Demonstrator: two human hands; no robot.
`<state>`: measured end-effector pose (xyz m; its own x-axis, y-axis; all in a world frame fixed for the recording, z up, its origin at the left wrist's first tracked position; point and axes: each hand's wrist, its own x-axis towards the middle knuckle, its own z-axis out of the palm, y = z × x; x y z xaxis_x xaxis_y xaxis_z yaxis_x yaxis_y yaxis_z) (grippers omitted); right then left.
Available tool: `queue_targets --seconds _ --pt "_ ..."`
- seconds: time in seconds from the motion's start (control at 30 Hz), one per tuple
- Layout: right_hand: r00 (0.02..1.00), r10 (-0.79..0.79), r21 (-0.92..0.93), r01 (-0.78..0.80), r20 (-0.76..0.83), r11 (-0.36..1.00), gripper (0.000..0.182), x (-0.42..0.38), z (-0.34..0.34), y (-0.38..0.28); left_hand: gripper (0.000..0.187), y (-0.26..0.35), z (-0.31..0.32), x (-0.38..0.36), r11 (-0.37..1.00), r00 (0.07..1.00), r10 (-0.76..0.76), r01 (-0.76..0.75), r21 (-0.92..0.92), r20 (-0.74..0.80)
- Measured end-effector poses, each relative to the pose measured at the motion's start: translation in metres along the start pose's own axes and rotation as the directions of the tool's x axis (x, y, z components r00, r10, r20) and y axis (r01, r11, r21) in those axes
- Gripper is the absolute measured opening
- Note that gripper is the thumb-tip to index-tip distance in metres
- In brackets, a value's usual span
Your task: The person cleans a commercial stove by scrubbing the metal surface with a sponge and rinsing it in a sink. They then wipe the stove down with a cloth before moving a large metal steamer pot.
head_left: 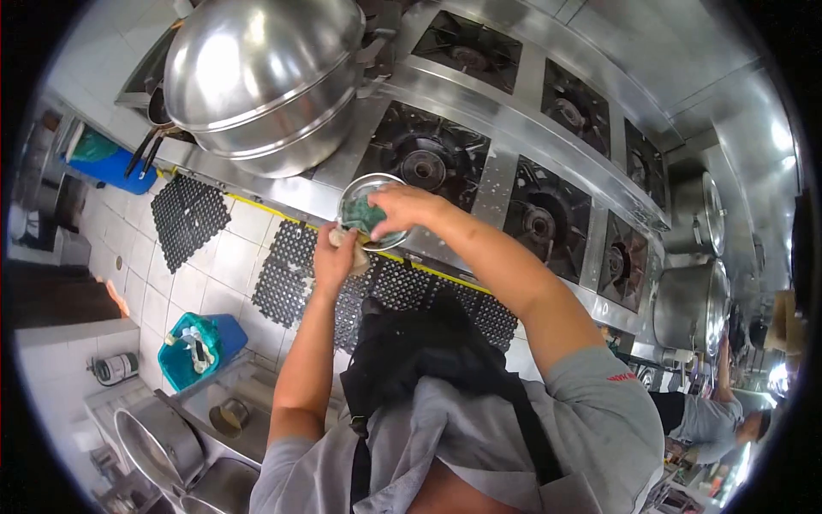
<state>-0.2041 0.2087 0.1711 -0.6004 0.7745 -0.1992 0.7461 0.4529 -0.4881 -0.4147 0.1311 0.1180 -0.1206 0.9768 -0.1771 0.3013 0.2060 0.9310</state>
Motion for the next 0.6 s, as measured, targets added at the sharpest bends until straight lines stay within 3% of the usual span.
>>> queue_targets --seconds 0.13,0.17,0.23,0.27,0.33,0.37,0.43,0.47,0.53,0.57,0.6 --pt "0.990 -0.139 -0.140 0.135 -0.022 0.981 0.049 -0.002 0.009 -0.010 0.041 -0.008 0.003 0.005 0.999 1.000 0.022 -0.021 0.030 -0.005" --pt "0.988 -0.148 -0.112 0.143 -0.036 0.983 0.043 -0.005 0.012 -0.015 0.042 -0.015 0.004 0.010 0.994 0.996 0.084 -0.084 0.068 -0.008" --pt "0.961 -0.207 -0.058 0.199 -0.184 0.978 0.031 -0.001 0.036 -0.010 0.044 -0.012 0.005 0.011 0.998 0.999 0.054 -0.054 0.014 0.007" --pt "0.931 -0.193 -0.049 0.187 -0.310 0.981 0.025 0.002 0.045 -0.009 0.046 -0.010 0.006 0.012 0.999 0.999 0.042 -0.041 -0.019 0.014" --pt "0.967 0.128 0.304 -0.057 -0.218 0.951 0.016 -0.005 0.018 -0.027 0.050 0.014 0.003 0.005 0.976 0.997 0.061 -0.048 0.212 -0.056" --pt "0.963 0.143 0.308 -0.067 -0.229 0.949 0.016 -0.005 0.018 -0.024 0.050 0.018 0.003 0.006 0.975 0.997 0.070 -0.060 0.216 -0.039" --pt "0.728 0.327 0.610 0.156 -0.603 0.777 0.011 -0.007 0.020 -0.017 0.051 0.020 0.002 0.008 0.968 0.999 0.035 -0.032 0.251 -0.008" --pt "0.661 0.392 0.618 0.139 -0.640 0.774 0.009 -0.015 0.013 -0.018 0.051 0.012 0.002 0.013 0.966 0.999 0.037 -0.037 0.257 0.004" --pt "0.618 0.449 0.670 0.176 -0.645 0.721 0.009 -0.024 0.011 -0.014 0.051 -0.010 0.005 0.027 0.992 1.000 -0.011 0.009 0.126 0.014" --pt "0.611 0.456 0.674 0.177 -0.647 0.718 0.009 -0.028 0.007 -0.012 0.049 0.005 0.004 0.020 0.980 1.000 -0.017 0.018 0.200 -0.003" --pt "0.506 0.479 0.643 0.216 -0.718 0.735 0.010 -0.033 0.003 -0.009 0.049 0.004 0.003 0.022 0.978 1.000 -0.015 0.013 0.207 0.005"
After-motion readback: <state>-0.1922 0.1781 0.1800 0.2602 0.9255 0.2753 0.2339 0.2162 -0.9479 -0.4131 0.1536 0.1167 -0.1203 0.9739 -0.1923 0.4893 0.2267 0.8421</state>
